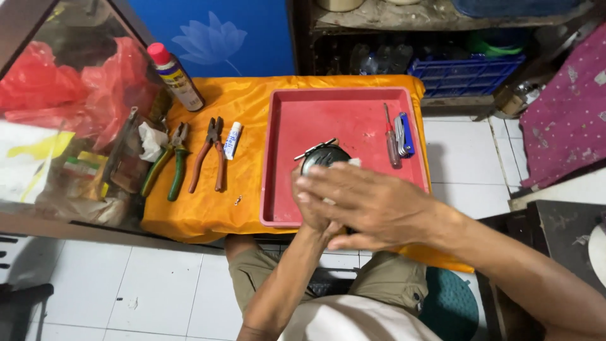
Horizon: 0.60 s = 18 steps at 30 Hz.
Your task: Disassembling, inspecting, and cleaning a fishing reel at a workbench.
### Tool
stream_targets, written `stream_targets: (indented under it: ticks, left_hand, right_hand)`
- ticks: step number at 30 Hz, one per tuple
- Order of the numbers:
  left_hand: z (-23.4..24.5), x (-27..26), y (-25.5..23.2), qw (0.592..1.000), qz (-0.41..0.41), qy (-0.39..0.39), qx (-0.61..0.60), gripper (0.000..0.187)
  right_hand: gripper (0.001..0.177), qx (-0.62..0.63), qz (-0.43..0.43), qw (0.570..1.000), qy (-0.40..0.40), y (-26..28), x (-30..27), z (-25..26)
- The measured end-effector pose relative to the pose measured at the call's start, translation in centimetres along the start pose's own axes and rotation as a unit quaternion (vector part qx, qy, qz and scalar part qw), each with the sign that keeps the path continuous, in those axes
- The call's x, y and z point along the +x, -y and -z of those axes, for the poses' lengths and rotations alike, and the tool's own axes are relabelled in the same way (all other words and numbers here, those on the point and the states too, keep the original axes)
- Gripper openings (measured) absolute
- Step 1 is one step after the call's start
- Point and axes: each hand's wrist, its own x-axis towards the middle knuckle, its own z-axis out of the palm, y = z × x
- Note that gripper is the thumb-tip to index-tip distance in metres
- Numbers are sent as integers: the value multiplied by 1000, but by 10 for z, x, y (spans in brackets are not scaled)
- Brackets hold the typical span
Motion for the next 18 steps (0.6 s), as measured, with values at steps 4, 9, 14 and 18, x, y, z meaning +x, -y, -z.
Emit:
stream_targets:
  ticks: [4, 9, 14, 18]
  left_hand:
    - [-4, -8, 1, 1000, -1, -11, -3, 45]
    - [-7, -9, 1, 1000, -3, -17, -9, 45]
    - [-5, -12, -4, 1000, -3, -27, -11, 45]
    - [-8, -16, -6, 999, -9, -32, -12, 45]
  right_hand:
    - [95, 60, -102, 993, -13, -10, 3, 3]
    - [91, 40, -71, 996, -23, 10, 9, -8]
    - [58, 118, -107, 979, -130, -4, -14, -30]
    - [61, 171, -171, 957, -162, 3, -1, -27]
